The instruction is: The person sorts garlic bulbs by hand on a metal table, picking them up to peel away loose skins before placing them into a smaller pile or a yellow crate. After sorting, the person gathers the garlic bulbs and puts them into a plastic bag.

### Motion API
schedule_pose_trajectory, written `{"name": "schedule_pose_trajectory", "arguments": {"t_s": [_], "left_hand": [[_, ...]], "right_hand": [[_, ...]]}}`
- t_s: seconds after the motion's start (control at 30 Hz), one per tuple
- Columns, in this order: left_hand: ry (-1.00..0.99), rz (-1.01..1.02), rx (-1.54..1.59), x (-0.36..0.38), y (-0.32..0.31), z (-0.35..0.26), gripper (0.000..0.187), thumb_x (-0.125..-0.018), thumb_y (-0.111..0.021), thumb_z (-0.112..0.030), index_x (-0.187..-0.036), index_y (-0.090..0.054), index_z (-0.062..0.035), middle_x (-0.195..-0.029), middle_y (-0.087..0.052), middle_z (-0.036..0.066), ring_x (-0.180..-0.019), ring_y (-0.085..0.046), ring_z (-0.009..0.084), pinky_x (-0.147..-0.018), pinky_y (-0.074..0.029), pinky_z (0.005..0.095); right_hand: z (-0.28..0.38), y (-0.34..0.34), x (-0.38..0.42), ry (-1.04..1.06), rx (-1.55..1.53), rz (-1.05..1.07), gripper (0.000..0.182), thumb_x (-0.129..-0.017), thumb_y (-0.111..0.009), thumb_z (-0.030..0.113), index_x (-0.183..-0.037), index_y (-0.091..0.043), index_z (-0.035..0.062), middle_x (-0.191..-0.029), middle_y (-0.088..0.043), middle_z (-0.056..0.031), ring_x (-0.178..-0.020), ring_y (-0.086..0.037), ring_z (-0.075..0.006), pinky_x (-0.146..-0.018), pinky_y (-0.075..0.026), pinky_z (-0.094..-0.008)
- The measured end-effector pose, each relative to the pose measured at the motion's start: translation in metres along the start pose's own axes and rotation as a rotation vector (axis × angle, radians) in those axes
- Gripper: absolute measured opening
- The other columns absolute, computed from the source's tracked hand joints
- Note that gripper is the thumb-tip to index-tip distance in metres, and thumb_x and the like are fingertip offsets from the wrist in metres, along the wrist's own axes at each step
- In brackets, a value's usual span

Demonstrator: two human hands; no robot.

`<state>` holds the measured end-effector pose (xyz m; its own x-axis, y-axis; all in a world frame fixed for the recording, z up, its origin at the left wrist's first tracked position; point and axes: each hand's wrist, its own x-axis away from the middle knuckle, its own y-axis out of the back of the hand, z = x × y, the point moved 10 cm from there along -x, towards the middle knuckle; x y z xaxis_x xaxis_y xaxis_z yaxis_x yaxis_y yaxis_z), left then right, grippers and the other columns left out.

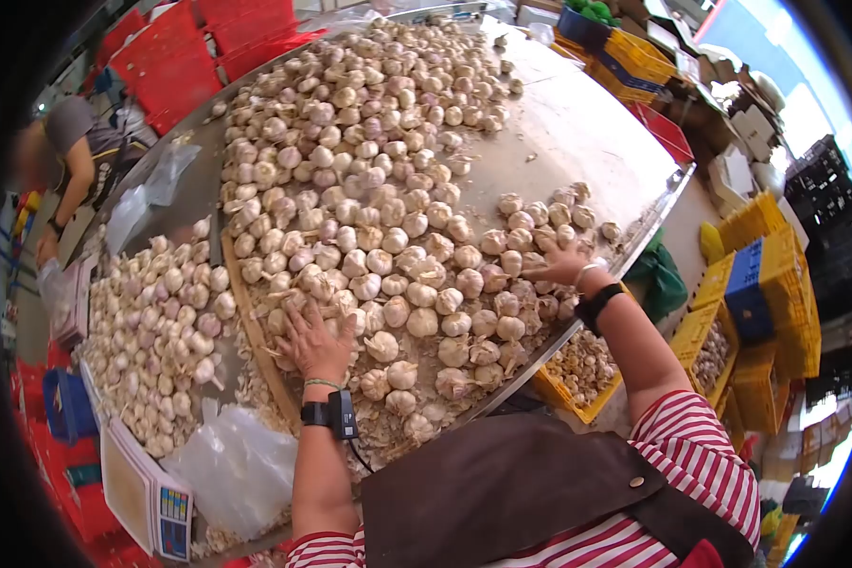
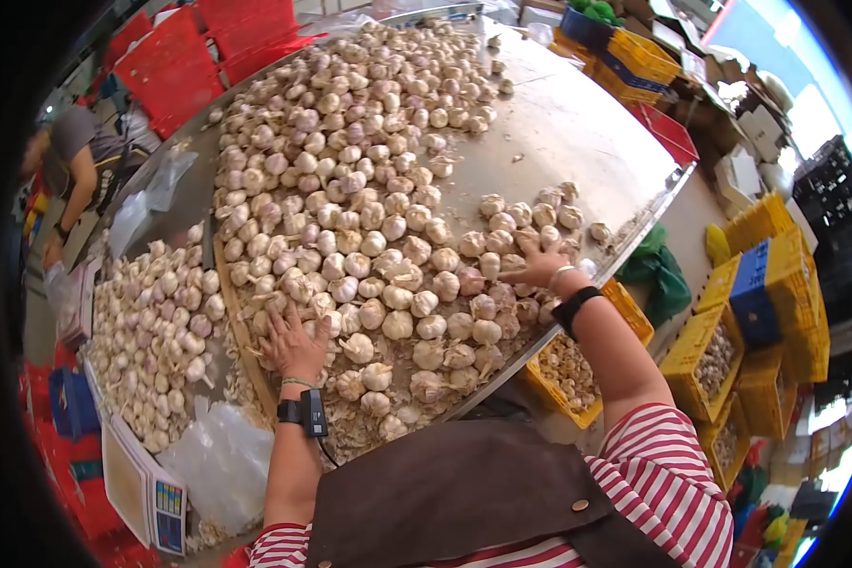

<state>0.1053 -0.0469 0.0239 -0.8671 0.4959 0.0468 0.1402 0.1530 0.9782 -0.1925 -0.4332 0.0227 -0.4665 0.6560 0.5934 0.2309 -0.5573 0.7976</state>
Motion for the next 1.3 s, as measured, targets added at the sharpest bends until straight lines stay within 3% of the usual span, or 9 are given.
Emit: {"name": "schedule_pose_trajectory", "arguments": {"t_s": [0.3, 0.37, 0.43, 0.5, 0.57, 0.6, 0.77, 0.9, 1.3], "left_hand": [[0.152, 0.038, -0.037, -0.043, -0.009, 0.002, 0.080, -0.092, -0.045, -0.061, -0.154, -0.023, -0.0169, -0.162, -0.012, 0.012, -0.144, -0.018, 0.0440, -0.112, -0.013, 0.0648], [0.144, 0.017, -0.008, -0.041, -0.010, 0.004, 0.078, -0.092, -0.045, -0.061, -0.153, -0.026, -0.0167, -0.161, -0.013, 0.012, -0.144, -0.019, 0.0428, -0.112, -0.016, 0.0648], [0.160, -0.011, -0.013, -0.035, -0.003, 0.005, 0.075, -0.093, -0.045, -0.060, -0.152, -0.031, -0.0162, -0.160, -0.016, 0.012, -0.144, -0.020, 0.0410, -0.110, -0.021, 0.0653], [0.158, -0.032, 0.004, -0.035, -0.005, 0.009, 0.073, -0.093, -0.047, -0.058, -0.151, -0.033, -0.0156, -0.160, -0.016, 0.013, -0.143, -0.021, 0.0412, -0.110, -0.020, 0.0658], [0.155, -0.047, -0.021, -0.034, -0.005, 0.010, 0.072, -0.093, -0.048, -0.056, -0.151, -0.034, -0.0146, -0.160, -0.016, 0.013, -0.143, -0.021, 0.0413, -0.110, -0.020, 0.0653], [0.138, -0.059, -0.030, -0.035, -0.005, 0.008, 0.071, -0.093, -0.049, -0.054, -0.150, -0.035, -0.0136, -0.160, -0.016, 0.014, -0.143, -0.022, 0.0414, -0.110, -0.020, 0.0647], [0.132, -0.084, -0.015, -0.037, -0.005, 0.010, 0.067, -0.092, -0.054, -0.046, -0.147, -0.040, -0.0096, -0.160, -0.017, 0.015, -0.142, -0.023, 0.0411, -0.112, -0.022, 0.0578], [0.055, -0.150, -0.027, -0.039, -0.003, 0.013, 0.068, -0.088, -0.060, -0.039, -0.145, -0.042, -0.0076, -0.158, -0.020, 0.018, -0.141, -0.026, 0.0389, -0.110, -0.025, 0.0554], [0.128, -0.152, 0.046, -0.043, -0.003, 0.022, 0.063, -0.087, -0.060, -0.034, -0.142, -0.046, -0.0072, -0.156, -0.024, 0.019, -0.140, -0.028, 0.0393, -0.109, -0.029, 0.0539]], "right_hand": [[0.197, -0.053, 0.050, 0.209, 0.080, 0.070, 0.120, -0.072, -0.066, 0.073, -0.154, -0.010, 0.0051, -0.154, -0.014, -0.0334, -0.143, -0.003, -0.0545, -0.107, -0.013, -0.0734], [0.227, -0.104, 0.028, 0.342, 0.162, 0.066, 0.116, -0.069, -0.071, 0.069, -0.155, -0.012, 0.0204, -0.155, -0.001, -0.0354, -0.136, -0.015, -0.0629, -0.106, -0.026, -0.0689], [0.256, -0.105, 0.055, 0.573, 0.164, 0.186, 0.116, -0.068, -0.074, 0.066, -0.155, -0.013, 0.0183, -0.153, -0.001, -0.0370, -0.130, -0.027, -0.0653, -0.106, -0.033, -0.0629], [0.284, -0.071, 0.090, 0.998, -0.124, 0.343, 0.098, -0.077, -0.072, 0.057, -0.152, -0.024, 0.0156, -0.144, -0.034, -0.0347, -0.122, -0.050, -0.0478, -0.100, -0.045, -0.0438], [0.287, -0.035, 0.068, 0.940, -0.068, 0.457, 0.081, -0.080, -0.072, 0.049, -0.145, -0.040, 0.0137, -0.123, -0.060, -0.0245, -0.110, -0.061, -0.0379, -0.093, -0.049, -0.0446], [0.288, -0.011, 0.031, 0.973, -0.144, 0.233, 0.065, -0.081, -0.071, 0.043, -0.134, -0.053, 0.0113, -0.105, -0.069, -0.0168, -0.098, -0.066, -0.0368, -0.087, -0.051, -0.0442], [0.300, 0.109, -0.108, 0.818, -0.243, -0.421, 0.039, -0.078, -0.066, 0.015, -0.115, -0.057, 0.0048, -0.107, -0.060, -0.0226, -0.102, -0.060, -0.0409, -0.088, -0.051, -0.0461], [0.327, 0.116, -0.187, 0.782, -0.098, -0.347, 0.061, -0.077, -0.061, 0.009, -0.136, -0.046, 0.0086, -0.133, -0.047, -0.0184, -0.118, -0.054, -0.0392, -0.094, -0.049, -0.0469], [0.297, 0.032, -0.118, 0.765, 0.035, -0.110, 0.063, -0.072, -0.065, 0.010, -0.130, -0.045, -0.0009, -0.129, -0.048, -0.0234, -0.117, -0.052, -0.0424, -0.097, -0.046, -0.0459]]}}
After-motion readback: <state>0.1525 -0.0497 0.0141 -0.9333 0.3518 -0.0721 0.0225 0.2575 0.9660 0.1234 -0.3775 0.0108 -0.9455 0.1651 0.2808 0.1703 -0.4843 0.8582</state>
